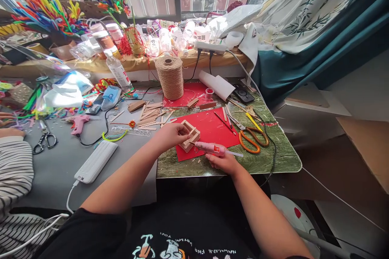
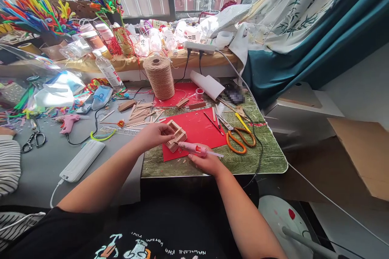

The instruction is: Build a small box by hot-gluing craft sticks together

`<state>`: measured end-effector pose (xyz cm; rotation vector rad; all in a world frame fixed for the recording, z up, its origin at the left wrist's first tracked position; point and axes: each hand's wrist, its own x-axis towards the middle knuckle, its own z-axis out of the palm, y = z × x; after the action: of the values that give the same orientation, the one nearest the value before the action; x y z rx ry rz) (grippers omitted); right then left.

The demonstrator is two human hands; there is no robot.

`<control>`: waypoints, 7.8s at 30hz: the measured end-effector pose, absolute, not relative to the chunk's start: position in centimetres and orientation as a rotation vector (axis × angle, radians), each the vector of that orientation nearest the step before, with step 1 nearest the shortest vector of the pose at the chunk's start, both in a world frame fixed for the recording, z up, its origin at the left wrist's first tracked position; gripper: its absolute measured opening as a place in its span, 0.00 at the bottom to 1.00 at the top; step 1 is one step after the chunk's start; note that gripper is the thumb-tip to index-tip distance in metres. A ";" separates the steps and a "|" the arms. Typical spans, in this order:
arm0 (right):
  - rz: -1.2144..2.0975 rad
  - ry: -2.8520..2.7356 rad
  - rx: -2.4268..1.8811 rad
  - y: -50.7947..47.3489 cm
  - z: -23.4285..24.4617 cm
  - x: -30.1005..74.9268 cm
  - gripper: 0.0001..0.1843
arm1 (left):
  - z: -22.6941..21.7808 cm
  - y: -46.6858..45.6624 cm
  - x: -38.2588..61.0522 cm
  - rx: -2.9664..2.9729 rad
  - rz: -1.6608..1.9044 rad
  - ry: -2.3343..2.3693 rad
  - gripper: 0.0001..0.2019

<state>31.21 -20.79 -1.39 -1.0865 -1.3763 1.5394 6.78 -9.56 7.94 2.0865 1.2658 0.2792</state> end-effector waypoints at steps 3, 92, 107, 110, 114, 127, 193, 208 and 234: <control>1.555 -1.254 -1.093 -20.8 -2.1 31.3 0.23 | 8.1 -9.3 7.1 2.126 0.238 1.267 0.12; 0.488 -1.656 -1.353 -20.9 0.8 27.6 0.12 | 1.8 -11.8 2.2 2.390 0.813 0.897 0.05; 0.663 -1.257 -1.298 -16.7 -1.8 25.1 0.15 | 1.3 -12.2 2.4 2.324 0.943 0.822 0.04; 0.697 -1.218 -1.281 -16.3 -2.1 25.3 0.14 | 0.9 -11.9 2.4 2.335 0.990 0.768 0.04; 0.787 -1.138 -1.261 -15.7 -2.9 25.7 0.12 | 0.8 -11.6 2.5 2.339 1.009 0.733 0.05; 0.895 -1.011 -1.273 -15.7 -3.4 25.8 0.15 | 1.0 -11.5 2.5 2.357 1.009 0.705 0.06; 1.079 -1.108 -1.151 -17.2 -2.8 25.0 0.15 | -1.9 -10.9 1.6 1.910 0.861 0.922 0.54; 0.818 -1.270 -1.190 -17.0 -2.5 25.7 0.24 | -1.8 -10.5 1.6 1.722 0.765 0.750 0.54; 0.790 -1.220 -1.204 -16.8 -2.6 25.4 0.18 | -1.5 -10.7 1.6 1.676 0.705 0.709 0.56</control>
<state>25.45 -16.82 -2.61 -1.2044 -1.2204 0.7899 1.64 -10.70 -1.47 1.6759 0.7093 0.7052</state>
